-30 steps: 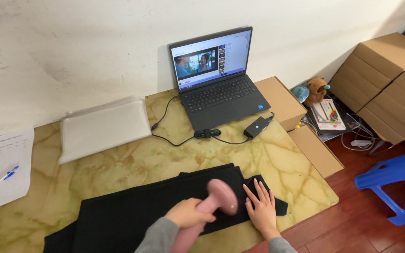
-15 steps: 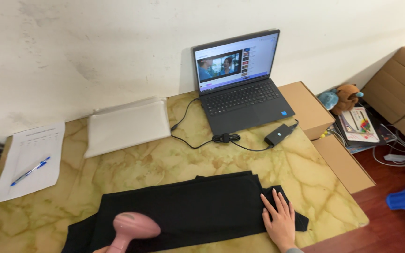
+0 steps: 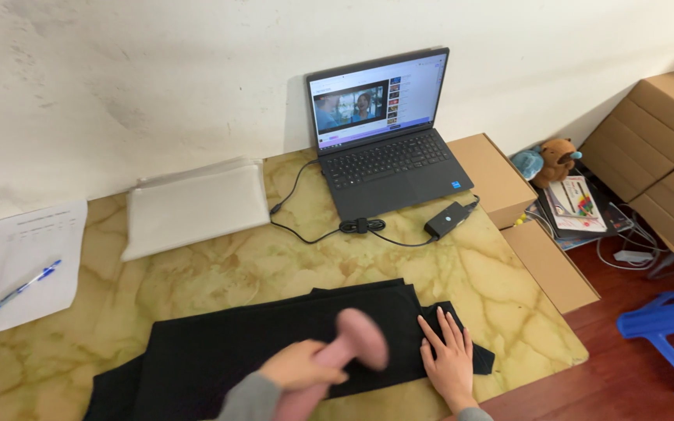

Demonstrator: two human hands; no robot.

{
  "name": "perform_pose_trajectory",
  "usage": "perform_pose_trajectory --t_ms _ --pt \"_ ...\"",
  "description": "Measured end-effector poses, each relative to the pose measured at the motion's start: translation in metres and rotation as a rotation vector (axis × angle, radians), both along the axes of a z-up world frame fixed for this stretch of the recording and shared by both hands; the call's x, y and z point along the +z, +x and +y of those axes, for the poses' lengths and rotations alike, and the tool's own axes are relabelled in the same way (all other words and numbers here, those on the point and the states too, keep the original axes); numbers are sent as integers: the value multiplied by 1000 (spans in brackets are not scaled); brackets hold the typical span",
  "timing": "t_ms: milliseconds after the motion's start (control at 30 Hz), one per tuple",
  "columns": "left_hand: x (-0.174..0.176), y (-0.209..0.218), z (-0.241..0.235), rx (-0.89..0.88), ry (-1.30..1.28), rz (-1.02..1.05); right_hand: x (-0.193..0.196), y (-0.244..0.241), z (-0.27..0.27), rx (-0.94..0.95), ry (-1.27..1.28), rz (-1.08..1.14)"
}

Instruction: The person uses a handheld garment steamer to remove wrinkles from a black t-shirt laid out on a table. They systematically steam the back and front of the shirt, folding it in half to treat the sleeves and body before placing it on a cardboard box.

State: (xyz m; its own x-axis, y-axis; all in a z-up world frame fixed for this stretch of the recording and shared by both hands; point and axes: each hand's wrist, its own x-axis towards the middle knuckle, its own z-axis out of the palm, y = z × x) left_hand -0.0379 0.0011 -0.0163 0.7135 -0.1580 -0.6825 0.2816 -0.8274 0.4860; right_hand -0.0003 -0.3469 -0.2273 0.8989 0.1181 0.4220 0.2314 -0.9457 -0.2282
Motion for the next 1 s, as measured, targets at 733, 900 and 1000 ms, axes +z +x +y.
perform_pose_trajectory --t_ms 733,900,1000 --pt "-17 -131 174 740 151 70 -11 2 -11 54 -42 -50" --pt "-1 -195 188 1119 127 -27 -34 17 -27 72 -100 -178" --pt "-14 -209 178 1228 89 -83 -43 36 -24 4 -4 -75"
